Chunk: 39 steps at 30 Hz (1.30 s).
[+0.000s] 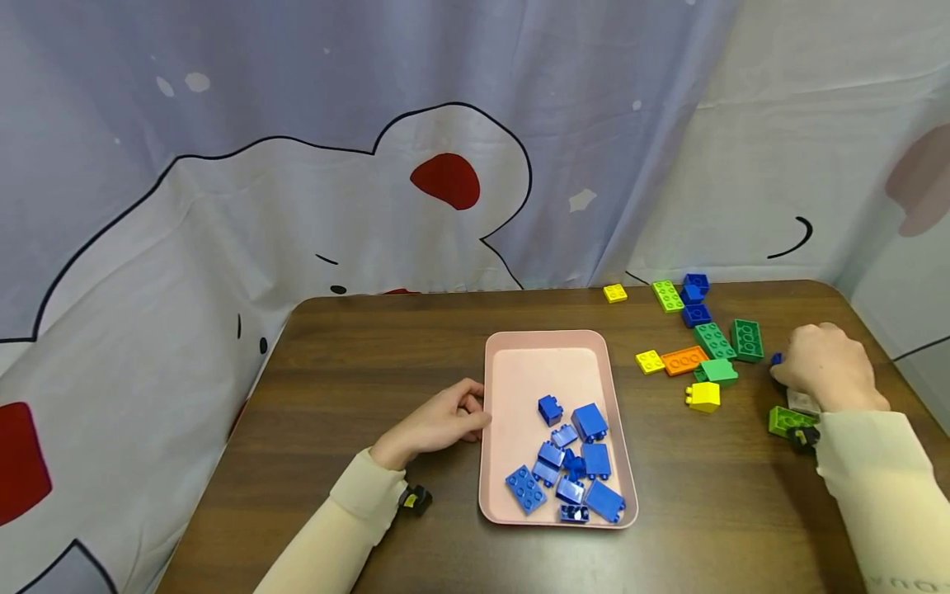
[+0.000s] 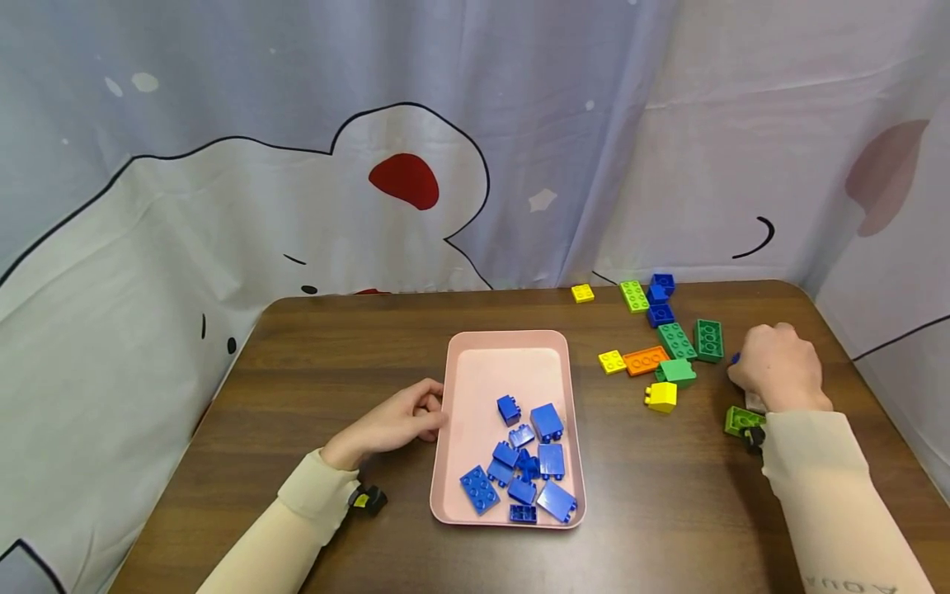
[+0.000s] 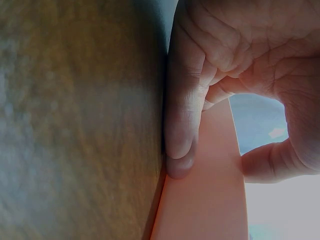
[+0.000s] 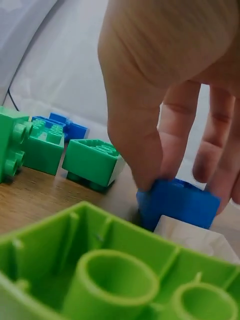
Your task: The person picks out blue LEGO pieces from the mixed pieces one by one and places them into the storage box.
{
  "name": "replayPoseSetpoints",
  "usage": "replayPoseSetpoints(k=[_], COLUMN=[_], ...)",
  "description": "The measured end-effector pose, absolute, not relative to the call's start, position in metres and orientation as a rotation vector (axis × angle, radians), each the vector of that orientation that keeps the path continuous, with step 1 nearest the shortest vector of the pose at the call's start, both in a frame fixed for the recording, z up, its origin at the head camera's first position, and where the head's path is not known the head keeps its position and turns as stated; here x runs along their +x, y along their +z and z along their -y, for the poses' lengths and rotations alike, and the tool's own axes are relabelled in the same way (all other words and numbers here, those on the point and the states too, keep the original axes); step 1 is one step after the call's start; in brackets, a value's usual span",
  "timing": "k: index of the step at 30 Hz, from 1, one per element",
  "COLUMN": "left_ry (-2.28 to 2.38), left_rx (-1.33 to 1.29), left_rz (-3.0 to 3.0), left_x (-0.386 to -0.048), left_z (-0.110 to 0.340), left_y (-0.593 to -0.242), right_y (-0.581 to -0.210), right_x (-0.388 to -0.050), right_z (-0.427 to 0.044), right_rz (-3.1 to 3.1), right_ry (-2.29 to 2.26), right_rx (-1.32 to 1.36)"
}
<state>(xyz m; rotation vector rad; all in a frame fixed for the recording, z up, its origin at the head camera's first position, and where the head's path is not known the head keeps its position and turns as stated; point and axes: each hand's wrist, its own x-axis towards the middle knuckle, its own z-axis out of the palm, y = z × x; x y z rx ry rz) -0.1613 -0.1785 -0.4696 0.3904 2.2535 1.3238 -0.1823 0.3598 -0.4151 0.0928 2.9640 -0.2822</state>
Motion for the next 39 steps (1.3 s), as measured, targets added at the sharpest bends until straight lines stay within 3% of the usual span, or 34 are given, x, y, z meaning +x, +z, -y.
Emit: replayPoseSetpoints(k=[14,25,39], left_ry=[1.343,1.334,1.330], left_rx=[0.391,0.387,0.387], left_rz=[-2.243,-2.251,-2.253], left_x=[-0.161,-0.161,-0.161], left_z=[0.178,0.177,0.178], left_y=[-0.472,-0.471,-0.470], right_y=[-0.408,-0.408,-0.412], right_x=[-0.153,-0.137,-0.115], right_z=[-0.300,-0.243,-0.181], right_rz=[-3.360,-3.498,-3.228], right_ry=[-0.449,-0.480,-0.618], right_rx=[0.045,-0.308,-0.640])
